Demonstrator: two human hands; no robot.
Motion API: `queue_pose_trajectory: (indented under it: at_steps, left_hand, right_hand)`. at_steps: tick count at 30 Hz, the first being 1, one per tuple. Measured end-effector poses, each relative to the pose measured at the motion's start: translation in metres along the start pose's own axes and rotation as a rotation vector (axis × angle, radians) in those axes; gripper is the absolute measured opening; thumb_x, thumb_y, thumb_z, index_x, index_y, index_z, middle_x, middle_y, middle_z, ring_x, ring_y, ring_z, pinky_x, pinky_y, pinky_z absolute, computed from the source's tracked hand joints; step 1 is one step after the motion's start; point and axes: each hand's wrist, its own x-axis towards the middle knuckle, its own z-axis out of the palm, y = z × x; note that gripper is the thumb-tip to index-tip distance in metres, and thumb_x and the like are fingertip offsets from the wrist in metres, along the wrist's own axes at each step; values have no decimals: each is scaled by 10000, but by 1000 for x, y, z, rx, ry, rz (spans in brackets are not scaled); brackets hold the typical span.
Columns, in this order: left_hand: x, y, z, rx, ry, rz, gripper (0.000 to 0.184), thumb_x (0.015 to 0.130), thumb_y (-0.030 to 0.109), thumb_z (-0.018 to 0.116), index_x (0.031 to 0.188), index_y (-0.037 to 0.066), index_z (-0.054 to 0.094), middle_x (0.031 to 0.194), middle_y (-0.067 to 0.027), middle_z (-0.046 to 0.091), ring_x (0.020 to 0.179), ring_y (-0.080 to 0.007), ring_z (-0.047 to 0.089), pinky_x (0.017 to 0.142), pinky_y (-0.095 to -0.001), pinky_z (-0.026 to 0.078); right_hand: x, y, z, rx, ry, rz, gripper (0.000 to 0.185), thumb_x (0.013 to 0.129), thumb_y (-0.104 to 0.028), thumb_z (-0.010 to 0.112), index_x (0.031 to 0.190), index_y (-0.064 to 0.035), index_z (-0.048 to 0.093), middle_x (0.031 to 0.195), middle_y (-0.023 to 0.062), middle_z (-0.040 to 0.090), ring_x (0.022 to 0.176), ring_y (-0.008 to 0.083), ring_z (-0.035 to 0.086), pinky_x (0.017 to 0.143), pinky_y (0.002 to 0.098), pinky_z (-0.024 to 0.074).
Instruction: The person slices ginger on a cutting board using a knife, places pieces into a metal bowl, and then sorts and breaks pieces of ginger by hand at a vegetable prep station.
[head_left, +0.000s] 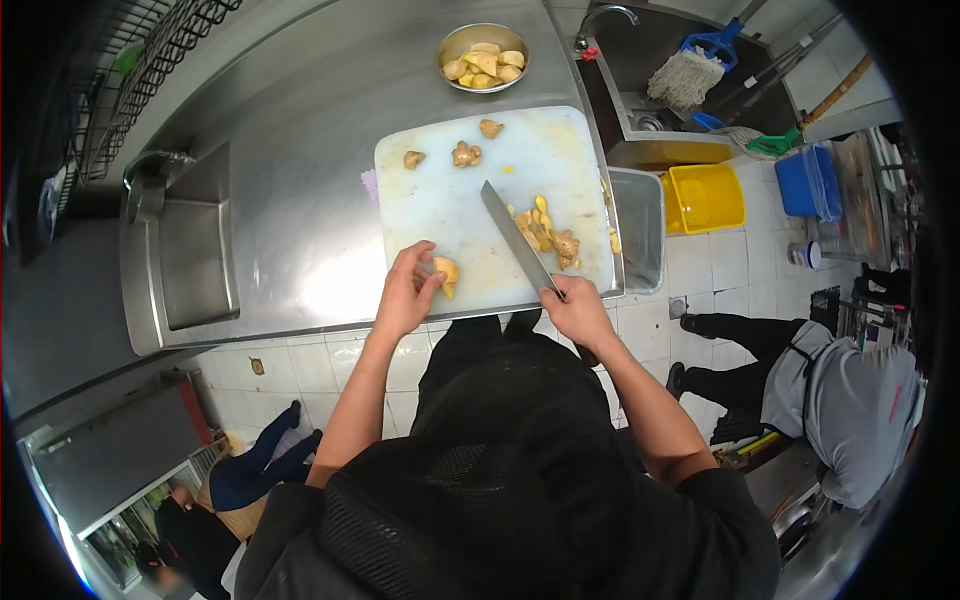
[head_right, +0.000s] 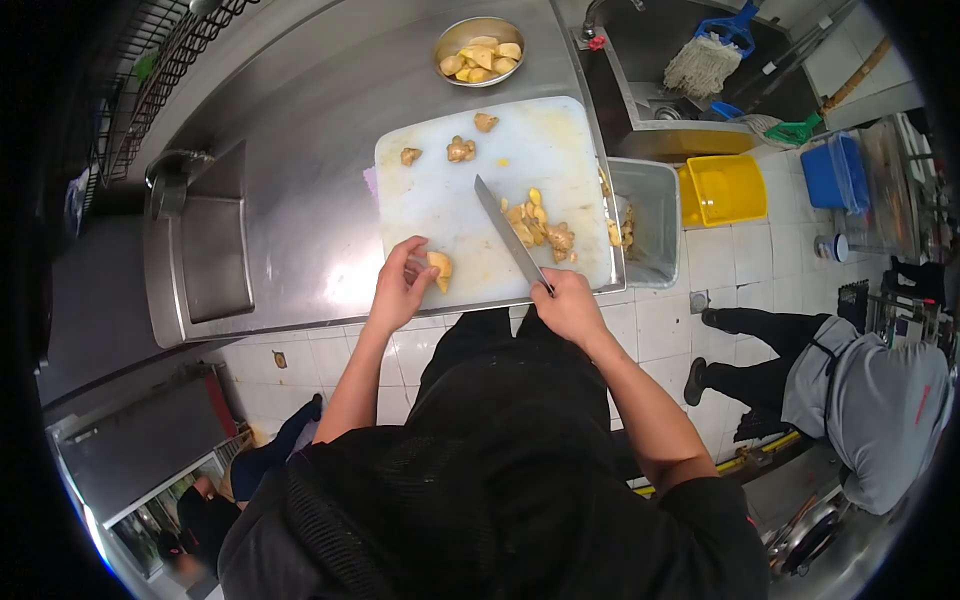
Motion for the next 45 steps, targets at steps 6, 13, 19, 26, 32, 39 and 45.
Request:
queue_pose_trajectory:
  at_steps: [6,13,19,26,32,39,45]
  left_hand:
    - [3,3,-13,105,-295,2,315,936,73,716,1236,59,620,961,-63,668,751,-97,576,713,-243,495]
    - [-3,-37,19,-227,-24,-163,278,938,77,711,1200,25,633,925,-40,619,702,-65,513,616,-237,448]
    - [-11,-8,-3,86,-230,82,272,941,47,701,1198,35,612,1011,-27,574,714,-80,505,660,-257,457]
    - [-19,-11,12,94,-206,53,295,930,84,719,1188,46,581,870,-35,544,676,-86,484,620,-249,434]
    - [0,-5,41,-23,26,83,240,922,76,699,1139,29,609,882,-74,585,625,-136,496,588,-294,454]
    - [10,-8,43,30,28,279,203,941,82,690,1125,14,635,973,-52,581,658,-95,474,589,-253,429]
    - [11,-6,42,43,20,205,206,932,85,684,1121,17,635,1011,-98,601,664,-159,512,620,-299,459]
  right_hand:
    - [-6,-14,11,-210,-4,-152,227,899,-123,571,1050,-16,703,763,259,661,732,450,650,690,513,526]
    - [-8,-26,17,-232,57,-243,243,909,-122,578,1105,-11,671,787,262,672,770,453,662,714,543,518]
    - [-2,-17,14,-66,-73,-92,282,937,-163,573,1094,66,622,754,286,658,693,444,662,691,512,511]
    - [-4,-7,15,327,-181,152,262,995,-215,564,1031,38,619,602,56,563,423,136,507,435,324,439]
    - [-9,-2,13,381,-184,149,308,1057,-274,535,1009,22,605,580,19,534,402,108,483,396,307,403]
    - [-10,3,13,417,-221,169,306,1056,-285,553,968,6,595,583,6,514,403,96,474,381,289,390]
    - [-10,6,17,412,-249,181,306,1052,-275,555,963,14,597,591,7,514,398,96,471,377,291,394]
